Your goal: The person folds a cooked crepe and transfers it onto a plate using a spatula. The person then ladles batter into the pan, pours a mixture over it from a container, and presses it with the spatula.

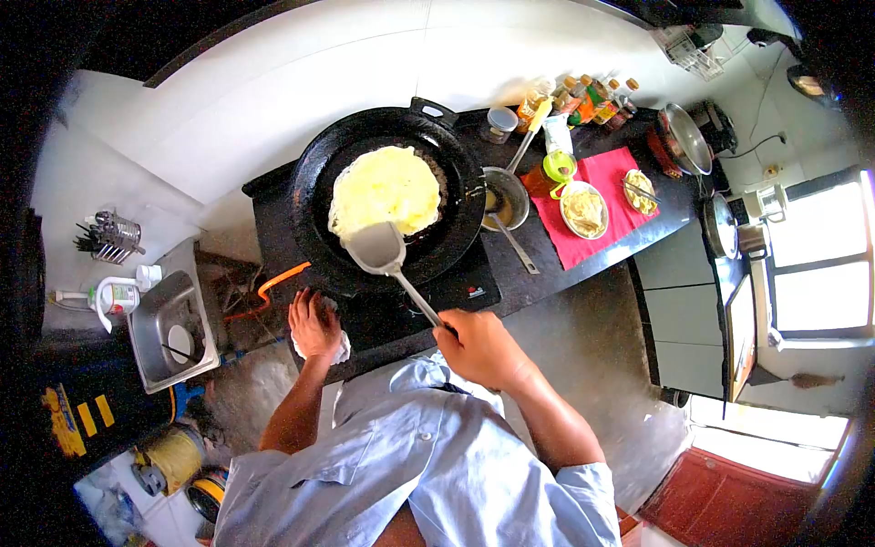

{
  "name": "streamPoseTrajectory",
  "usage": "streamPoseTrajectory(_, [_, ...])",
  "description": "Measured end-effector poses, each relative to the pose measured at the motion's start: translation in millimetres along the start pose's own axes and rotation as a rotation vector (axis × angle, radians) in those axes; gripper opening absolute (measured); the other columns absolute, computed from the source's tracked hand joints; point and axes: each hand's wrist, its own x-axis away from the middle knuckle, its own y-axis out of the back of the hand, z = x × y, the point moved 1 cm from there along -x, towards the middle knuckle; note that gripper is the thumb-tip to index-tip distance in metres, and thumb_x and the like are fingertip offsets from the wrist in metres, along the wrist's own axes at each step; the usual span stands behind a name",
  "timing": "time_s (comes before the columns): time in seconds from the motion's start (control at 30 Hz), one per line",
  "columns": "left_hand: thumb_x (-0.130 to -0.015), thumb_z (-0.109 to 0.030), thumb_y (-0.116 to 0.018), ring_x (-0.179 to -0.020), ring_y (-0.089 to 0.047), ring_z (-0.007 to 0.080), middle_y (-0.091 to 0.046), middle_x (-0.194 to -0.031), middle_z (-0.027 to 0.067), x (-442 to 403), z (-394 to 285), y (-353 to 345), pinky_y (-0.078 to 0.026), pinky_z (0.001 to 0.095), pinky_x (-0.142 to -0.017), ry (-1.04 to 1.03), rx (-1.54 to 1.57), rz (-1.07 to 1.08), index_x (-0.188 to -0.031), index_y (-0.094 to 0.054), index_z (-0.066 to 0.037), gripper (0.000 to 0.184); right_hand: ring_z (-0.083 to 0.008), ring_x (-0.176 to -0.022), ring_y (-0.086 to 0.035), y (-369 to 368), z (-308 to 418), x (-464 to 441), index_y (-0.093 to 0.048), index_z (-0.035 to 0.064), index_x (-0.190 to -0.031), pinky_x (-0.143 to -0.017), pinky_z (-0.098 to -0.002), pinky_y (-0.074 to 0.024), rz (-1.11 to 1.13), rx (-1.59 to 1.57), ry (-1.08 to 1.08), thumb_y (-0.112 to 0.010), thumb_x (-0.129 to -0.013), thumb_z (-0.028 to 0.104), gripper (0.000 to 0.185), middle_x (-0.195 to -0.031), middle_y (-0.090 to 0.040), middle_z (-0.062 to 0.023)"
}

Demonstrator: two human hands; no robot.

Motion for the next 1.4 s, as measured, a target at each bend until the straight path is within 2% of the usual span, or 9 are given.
streamPoseTrajectory(0.1, [-0.087, -0.025, -0.067, -0.145, -0.046, 0.0348, -0.056, -0.147, 0.0137, 1.2, 1.9, -3.6, -0.031, 0.053, -0.123, 0.007, 0.008, -0.01, -0.134, -0.062, -0.01, 0.049, -0.0517, -0.079, -0.064, -2.4, 1.7, -37.7, -0.062, -0.0007, -0.087, -0.067, -0.057, -0.049, -0.047, -0.034, 0.018, -0.061, -0.098, 0.019, 0.022, -0.077, -0.064, -0.0289])
streamPoseTrajectory(0.27, [-0.087, -0.026, -0.066, -0.145, -0.045, 0.0338, -0.056, -0.148, 0.0134, 1.2, 3.5, -3.5, -0.03, 0.0529, -0.124, 0.015, 0.015, -0.01, -0.134, -0.063, -0.01, 0.049, -0.0501, -0.081, -0.066, -11.5, -11.0, -93.8, -0.064, 0.0001, -0.09, -0.071, -0.0564, -0.0512, -0.136, 0.152, 0.121, -0.061, -0.097, 0.023, 0.024, -0.08, -0.067, -0.0276])
streamPoseTrajectory(0.5, [-0.089, -0.026, -0.066, -0.146, -0.045, 0.0331, -0.056, -0.148, 0.0134, 0.9, 1.6, -1.1, -0.029, 0.0516, -0.125, 0.026, 0.006, 0.0, -0.134, -0.063, -0.01, 0.048, -0.0475, -0.078, -0.066, 29.5, -20.6, -42.2, -0.066, 0.004, -0.095, -0.067, -0.0523, -0.0507, 0.066, 0.2, 0.008, -0.064, -0.096, 0.024, 0.02, -0.08, -0.066, -0.0252])
streamPoseTrajectory(0.73, [-0.09, -0.027, -0.065, -0.147, -0.044, 0.0332, -0.055, -0.149, 0.0138, -0.9, 1.2, -1.2, -0.028, 0.0518, -0.125, 0.025, 0.003, 0.018, -0.134, -0.063, -0.01, 0.048, -0.0465, -0.078, -0.066, 82.4, -34.8, -20.7, -0.068, 0.0032, -0.105, -0.067, -0.05, -0.0512, -0.022, 0.284, 0.04, -0.065, -0.096, 0.018, 0.018, -0.082, -0.066, -0.026])
streamPoseTrajectory(0.83, [-0.09, -0.027, -0.065, -0.147, -0.043, 0.0333, -0.055, -0.15, 0.0138, -1.4, 0.2, 0.4, -0.027, 0.052, -0.125, 0.026, 0.013, 0.019, -0.135, -0.063, -0.01, 0.048, -0.0467, -0.078, -0.066, 90.2, -33.4, -29.2, -0.067, 0.003, -0.105, -0.066, -0.0484, -0.0509, -0.04, 0.288, -0.032, -0.065, -0.096, 0.018, 0.018, -0.083, -0.065, -0.0271])
streamPoseTrajectory(0.87, [-0.09, -0.027, -0.065, -0.147, -0.043, 0.0333, -0.055, -0.15, 0.0137, -1.1, 0.1, -0.2, -0.027, 0.0519, -0.125, 0.028, 0.015, 0.02, -0.135, -0.063, -0.01, 0.048, -0.0467, -0.077, -0.065, 86.9, -31.2, -31.3, -0.067, 0.0028, -0.105, -0.065, -0.0467, -0.0502, -0.086, 0.239, 0.039, -0.065, -0.097, 0.018, 0.018, -0.083, -0.064, -0.0271])
streamPoseTrajectory(1.07, [-0.092, -0.027, -0.065, -0.147, -0.044, 0.0334, -0.055, -0.149, 0.0135, -1.8, 0.2, -0.8, -0.028, 0.0515, -0.125, 0.039, -0.007, 0.031, -0.135, -0.063, -0.01, 0.047, -0.0445, -0.078, -0.067, 79.1, -47.7, -44.0, -0.067, 0.0036, -0.106, -0.067, -0.0465, -0.0508, 0.081, 0.204, 0.011, -0.065, -0.096, 0.018, 0.018, -0.082, -0.066, -0.0256])
streamPoseTrajectory(1.27, [-0.091, -0.027, -0.066, -0.146, -0.045, 0.0339, -0.056, -0.148, 0.0132, -2.2, -2.0, 1.2, -0.029, 0.0519, -0.124, 0.023, 0.013, 0.009, -0.135, -0.062, -0.011, 0.048, -0.0437, -0.071, -0.064, 89.6, -57.1, -25.2, -0.067, 0.0025, -0.106, -0.065, -0.0474, -0.0508, -0.205, 0.319, 0.037, -0.067, -0.095, 0.017, 0.019, -0.079, -0.064, -0.0246])
streamPoseTrajectory(1.4, [-0.09, -0.028, -0.067, -0.146, -0.045, 0.0346, -0.056, -0.148, 0.013, -1.6, 0.8, -2.0, -0.029, 0.0528, -0.124, 0.009, 0.012, -0.007, -0.135, -0.062, -0.011, 0.049, -0.0433, -0.071, -0.065, 74.0, -51.1, -25.6, -0.068, 0.0029, -0.11, -0.065, -0.0464, -0.0509, -0.267, 0.189, 0.087, -0.068, -0.096, 0.019, 0.022, -0.079, -0.064, -0.0248])
